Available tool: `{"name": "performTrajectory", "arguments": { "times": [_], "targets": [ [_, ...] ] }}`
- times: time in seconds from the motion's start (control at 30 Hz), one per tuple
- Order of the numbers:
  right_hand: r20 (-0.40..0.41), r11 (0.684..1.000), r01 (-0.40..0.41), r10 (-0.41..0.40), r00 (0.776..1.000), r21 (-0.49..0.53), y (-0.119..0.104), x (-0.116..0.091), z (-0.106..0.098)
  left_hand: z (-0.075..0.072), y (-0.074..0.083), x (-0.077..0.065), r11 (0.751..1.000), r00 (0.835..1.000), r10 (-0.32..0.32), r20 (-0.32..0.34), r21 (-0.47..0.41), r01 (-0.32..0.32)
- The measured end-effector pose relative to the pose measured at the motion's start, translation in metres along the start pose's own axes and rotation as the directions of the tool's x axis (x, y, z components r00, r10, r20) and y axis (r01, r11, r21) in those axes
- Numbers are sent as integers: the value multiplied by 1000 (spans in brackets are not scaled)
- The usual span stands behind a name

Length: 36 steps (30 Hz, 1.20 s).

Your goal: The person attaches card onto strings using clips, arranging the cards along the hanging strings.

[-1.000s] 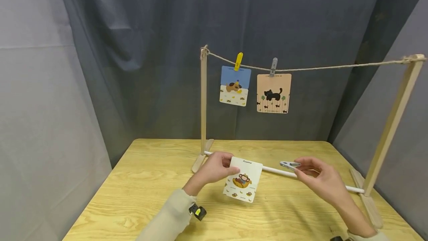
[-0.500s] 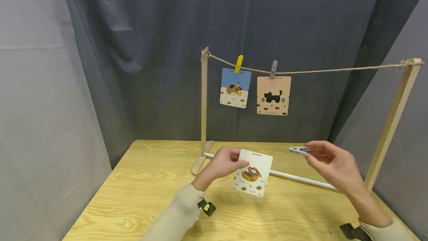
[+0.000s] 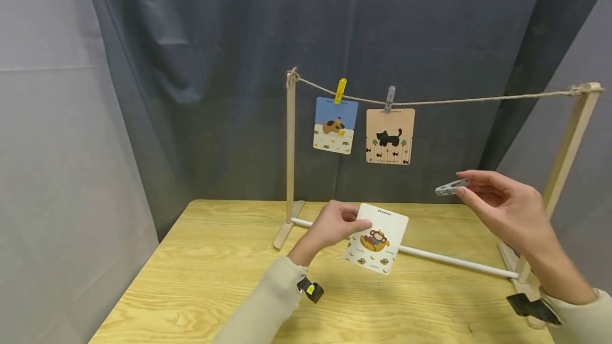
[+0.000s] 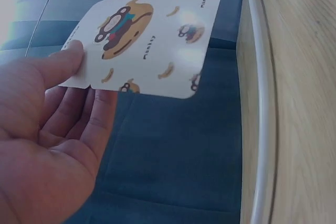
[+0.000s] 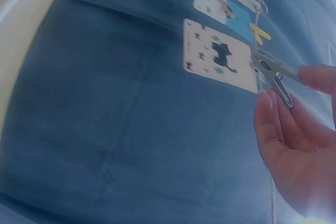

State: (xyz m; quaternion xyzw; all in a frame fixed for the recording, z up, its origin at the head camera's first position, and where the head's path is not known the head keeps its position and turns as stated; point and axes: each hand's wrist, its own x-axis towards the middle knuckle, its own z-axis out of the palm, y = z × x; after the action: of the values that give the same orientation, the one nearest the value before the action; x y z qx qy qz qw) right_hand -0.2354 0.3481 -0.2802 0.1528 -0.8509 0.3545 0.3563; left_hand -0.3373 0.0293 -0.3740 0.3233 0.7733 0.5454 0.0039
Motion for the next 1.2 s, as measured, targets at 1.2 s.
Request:
{"name": "performTrajectory", "arguments": {
  "times": [1.2],
  "targets": [
    [-6,986,112,-113,994,-127,-31,96,-67,56,76,94,987,966,32,-258,-145,-71]
  ]
}}
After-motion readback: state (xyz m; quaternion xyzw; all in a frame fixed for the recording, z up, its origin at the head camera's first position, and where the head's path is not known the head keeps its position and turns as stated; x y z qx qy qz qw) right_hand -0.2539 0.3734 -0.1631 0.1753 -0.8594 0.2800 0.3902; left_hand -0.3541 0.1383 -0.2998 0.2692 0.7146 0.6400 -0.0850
